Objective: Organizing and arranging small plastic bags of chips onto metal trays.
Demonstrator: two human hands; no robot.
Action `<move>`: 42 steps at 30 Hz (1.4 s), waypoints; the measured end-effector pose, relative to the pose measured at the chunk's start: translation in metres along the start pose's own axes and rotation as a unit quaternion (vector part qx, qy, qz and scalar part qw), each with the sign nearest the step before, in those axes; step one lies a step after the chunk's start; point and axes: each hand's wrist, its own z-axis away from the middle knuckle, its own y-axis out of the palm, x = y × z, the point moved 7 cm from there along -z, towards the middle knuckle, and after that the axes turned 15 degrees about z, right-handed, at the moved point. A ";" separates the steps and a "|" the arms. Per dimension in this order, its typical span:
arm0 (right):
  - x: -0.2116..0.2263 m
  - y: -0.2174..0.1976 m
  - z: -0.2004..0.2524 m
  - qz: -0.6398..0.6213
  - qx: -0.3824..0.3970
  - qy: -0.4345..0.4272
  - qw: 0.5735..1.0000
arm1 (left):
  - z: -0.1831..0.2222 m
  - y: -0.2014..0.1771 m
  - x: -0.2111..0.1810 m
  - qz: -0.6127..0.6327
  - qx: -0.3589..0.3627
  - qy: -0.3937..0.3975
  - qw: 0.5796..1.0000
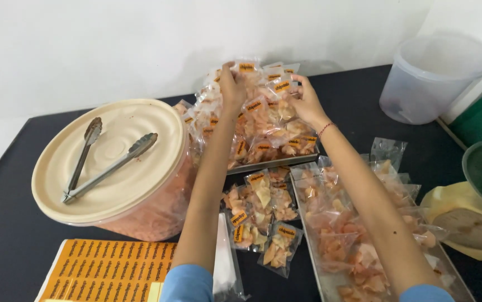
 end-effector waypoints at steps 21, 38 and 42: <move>0.078 -0.025 0.040 0.287 0.039 -0.045 0.956 | 0.050 0.060 -0.090 -0.575 0.059 0.220 0.786; 0.054 0.030 0.158 0.714 0.252 -0.300 0.581 | 0.141 0.096 -0.177 -0.403 0.134 0.276 0.863; 0.036 0.041 0.153 0.689 0.240 -0.302 0.614 | 0.140 0.084 -0.185 -0.414 0.137 0.250 0.864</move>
